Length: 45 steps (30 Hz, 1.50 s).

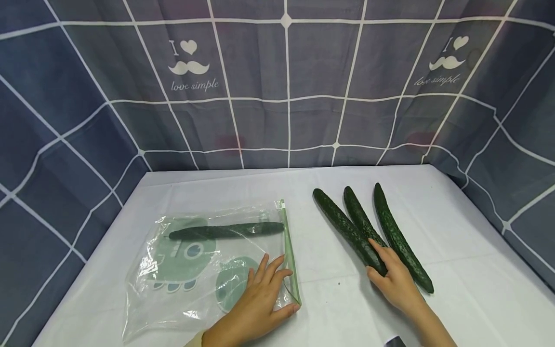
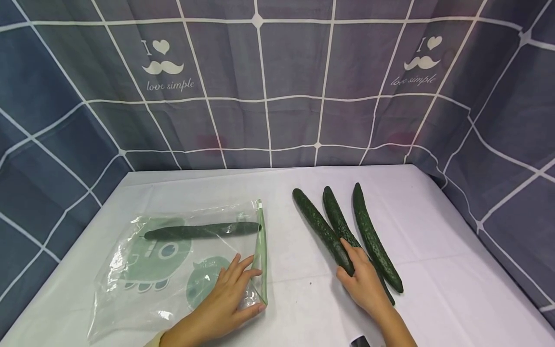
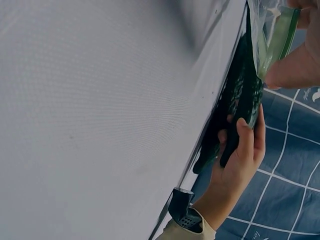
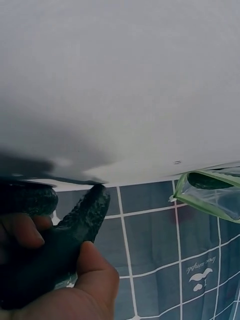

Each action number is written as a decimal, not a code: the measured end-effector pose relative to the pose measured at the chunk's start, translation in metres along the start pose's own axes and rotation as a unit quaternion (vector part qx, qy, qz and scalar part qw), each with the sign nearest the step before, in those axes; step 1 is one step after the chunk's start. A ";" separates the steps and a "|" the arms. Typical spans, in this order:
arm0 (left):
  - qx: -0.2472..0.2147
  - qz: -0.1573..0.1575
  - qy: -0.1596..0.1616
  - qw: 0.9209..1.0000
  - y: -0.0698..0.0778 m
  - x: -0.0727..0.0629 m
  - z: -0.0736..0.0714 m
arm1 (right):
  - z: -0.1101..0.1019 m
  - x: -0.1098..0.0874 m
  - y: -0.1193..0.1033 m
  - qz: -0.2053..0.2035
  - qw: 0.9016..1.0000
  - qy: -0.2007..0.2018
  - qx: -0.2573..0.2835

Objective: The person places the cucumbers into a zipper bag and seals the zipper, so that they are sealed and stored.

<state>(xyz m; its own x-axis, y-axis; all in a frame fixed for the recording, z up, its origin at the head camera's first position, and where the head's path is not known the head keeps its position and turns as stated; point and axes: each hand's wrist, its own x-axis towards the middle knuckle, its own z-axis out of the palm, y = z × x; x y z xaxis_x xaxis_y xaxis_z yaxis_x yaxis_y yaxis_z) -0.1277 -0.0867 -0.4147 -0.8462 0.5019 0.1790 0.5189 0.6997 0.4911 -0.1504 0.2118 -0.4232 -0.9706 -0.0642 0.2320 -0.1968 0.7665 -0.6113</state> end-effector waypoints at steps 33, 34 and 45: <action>-0.003 0.006 0.012 1.000 -0.002 0.000 0.000 | -0.040 -0.009 0.010 0.007 0.993 -0.065 0.094; -0.002 0.006 0.014 1.000 -0.002 0.000 0.000 | -0.040 -0.009 0.010 -0.001 0.994 -0.062 0.085; 0.004 0.006 0.024 1.000 -0.001 0.001 0.000 | -0.048 -0.013 0.015 -0.068 0.985 -0.084 0.136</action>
<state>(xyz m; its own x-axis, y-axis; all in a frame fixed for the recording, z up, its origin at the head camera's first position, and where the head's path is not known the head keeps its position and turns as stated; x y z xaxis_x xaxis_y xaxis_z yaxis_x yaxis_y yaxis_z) -0.1290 -0.0874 -0.4154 -0.8443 0.4856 0.2265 0.5304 0.6976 0.4816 -0.1338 0.2545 -0.3987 -0.9372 -0.2771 0.2119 -0.3350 0.5458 -0.7680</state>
